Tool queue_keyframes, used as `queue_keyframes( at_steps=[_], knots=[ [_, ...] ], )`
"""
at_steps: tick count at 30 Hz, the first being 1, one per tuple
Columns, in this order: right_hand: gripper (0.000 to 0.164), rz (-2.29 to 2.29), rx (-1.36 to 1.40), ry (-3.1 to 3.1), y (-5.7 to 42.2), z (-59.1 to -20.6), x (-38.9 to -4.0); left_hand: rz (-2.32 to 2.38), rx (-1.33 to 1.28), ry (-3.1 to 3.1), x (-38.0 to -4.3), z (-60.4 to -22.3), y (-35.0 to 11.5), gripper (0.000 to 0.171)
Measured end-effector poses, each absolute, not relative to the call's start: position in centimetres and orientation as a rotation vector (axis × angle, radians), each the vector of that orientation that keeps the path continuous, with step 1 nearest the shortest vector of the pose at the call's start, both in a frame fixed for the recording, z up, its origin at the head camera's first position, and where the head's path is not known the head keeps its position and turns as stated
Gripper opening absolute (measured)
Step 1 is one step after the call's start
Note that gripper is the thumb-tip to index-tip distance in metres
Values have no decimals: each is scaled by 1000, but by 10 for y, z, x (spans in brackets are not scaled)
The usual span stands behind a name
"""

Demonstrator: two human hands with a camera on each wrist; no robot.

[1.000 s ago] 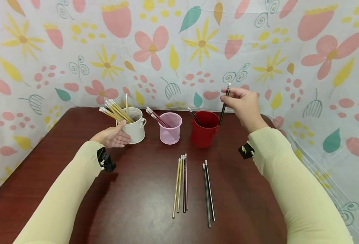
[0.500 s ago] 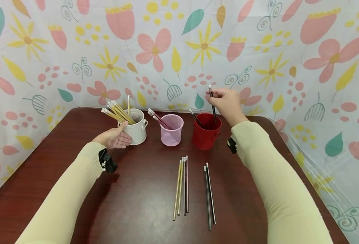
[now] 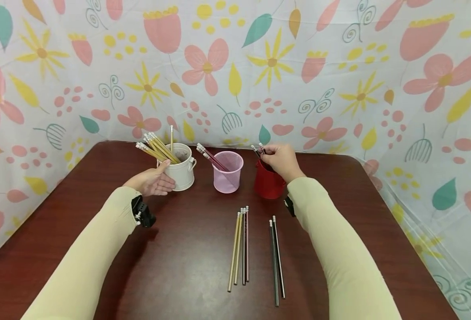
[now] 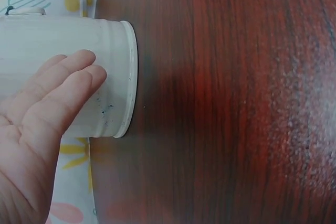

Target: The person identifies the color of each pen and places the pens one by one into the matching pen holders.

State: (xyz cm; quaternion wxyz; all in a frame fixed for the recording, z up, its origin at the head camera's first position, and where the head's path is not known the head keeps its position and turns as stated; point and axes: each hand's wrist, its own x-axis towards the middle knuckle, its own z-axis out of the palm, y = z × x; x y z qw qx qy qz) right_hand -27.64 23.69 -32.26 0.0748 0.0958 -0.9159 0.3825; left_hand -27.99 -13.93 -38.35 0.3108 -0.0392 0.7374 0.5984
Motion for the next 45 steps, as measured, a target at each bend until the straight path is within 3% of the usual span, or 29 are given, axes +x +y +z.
queue_keyframes(
  at_steps=[14, 29, 38, 45],
  knots=[
    [21, 1102, 233, -2816, 230, -349, -285, 1563, -115, 1962, -281, -384, -138, 88],
    [25, 1062, 129, -2876, 240, -346, -280, 1574, -145, 1957, -282, -383, -134, 89],
    [29, 841, 75, -2874, 257, -325, -260, 1579, -114, 1948, -284, -381, -138, 89],
    [22, 690, 334, -2902, 268, -330, -227, 1572, -130, 1930, -283, -383, -137, 91]
  ],
)
